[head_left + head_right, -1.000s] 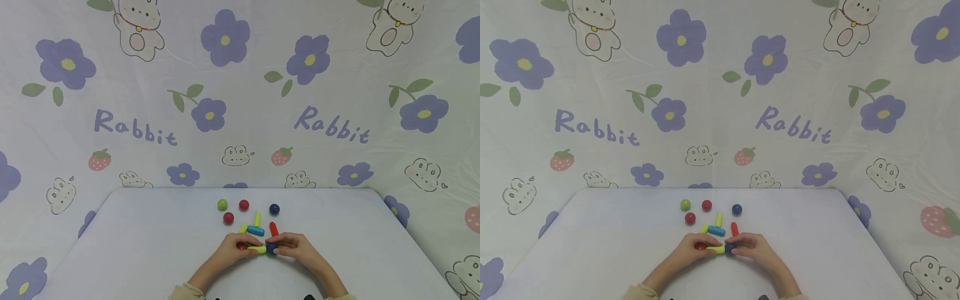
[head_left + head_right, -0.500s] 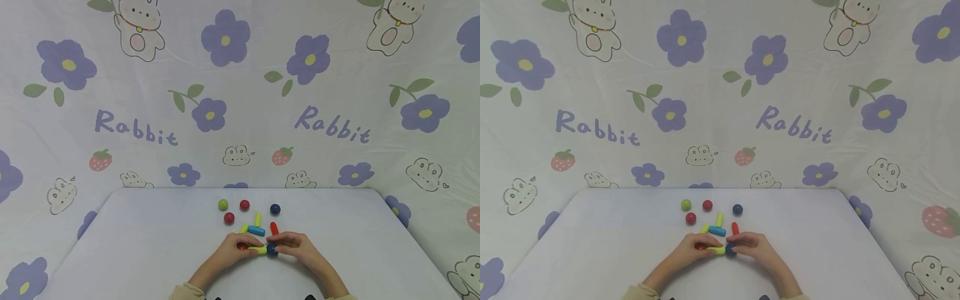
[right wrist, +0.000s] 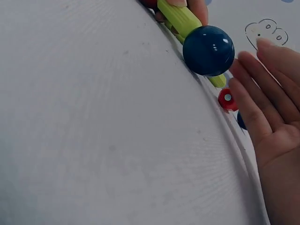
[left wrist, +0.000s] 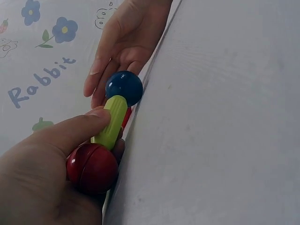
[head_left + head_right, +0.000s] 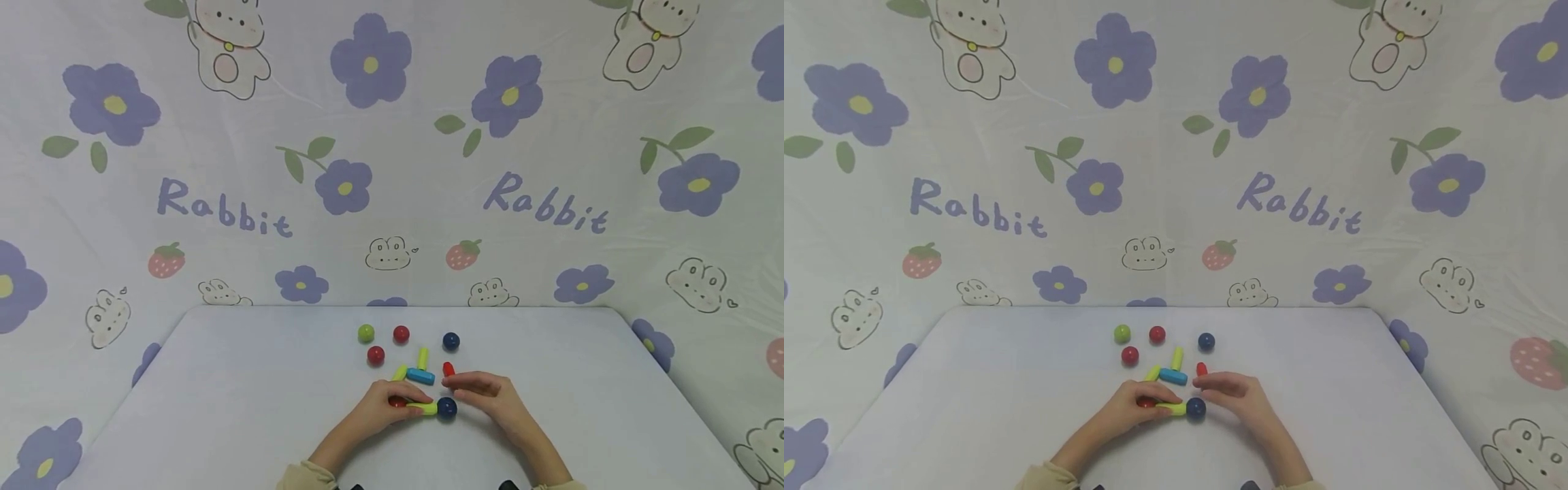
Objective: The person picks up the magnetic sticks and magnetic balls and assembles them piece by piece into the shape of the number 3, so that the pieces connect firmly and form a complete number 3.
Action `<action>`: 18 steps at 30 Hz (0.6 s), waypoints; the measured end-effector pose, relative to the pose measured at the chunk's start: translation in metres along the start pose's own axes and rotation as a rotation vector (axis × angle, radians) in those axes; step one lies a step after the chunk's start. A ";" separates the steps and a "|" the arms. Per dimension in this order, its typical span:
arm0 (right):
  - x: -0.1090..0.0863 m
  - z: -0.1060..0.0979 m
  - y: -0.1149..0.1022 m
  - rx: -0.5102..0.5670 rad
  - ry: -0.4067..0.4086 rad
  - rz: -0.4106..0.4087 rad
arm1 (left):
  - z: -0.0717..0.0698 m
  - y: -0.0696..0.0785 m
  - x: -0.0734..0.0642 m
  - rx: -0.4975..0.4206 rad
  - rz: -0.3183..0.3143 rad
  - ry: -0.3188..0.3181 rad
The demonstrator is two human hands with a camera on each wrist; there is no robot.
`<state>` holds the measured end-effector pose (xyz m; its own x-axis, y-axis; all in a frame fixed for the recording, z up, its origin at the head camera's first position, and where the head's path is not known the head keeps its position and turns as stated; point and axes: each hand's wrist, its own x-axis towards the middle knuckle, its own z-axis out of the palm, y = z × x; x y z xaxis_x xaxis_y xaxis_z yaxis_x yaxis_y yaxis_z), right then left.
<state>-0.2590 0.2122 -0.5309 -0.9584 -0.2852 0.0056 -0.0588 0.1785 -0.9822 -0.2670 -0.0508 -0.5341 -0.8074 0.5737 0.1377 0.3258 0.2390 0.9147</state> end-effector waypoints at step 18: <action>0.015 -0.007 0.010 0.012 0.087 -0.144 | 0.000 -0.003 0.001 -0.014 -0.001 -0.011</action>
<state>-0.2759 0.2162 -0.5389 -0.9609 -0.2247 0.1621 -0.1944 0.1299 -0.9723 -0.2687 -0.0507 -0.5362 -0.8021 0.5823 0.1323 0.3178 0.2287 0.9201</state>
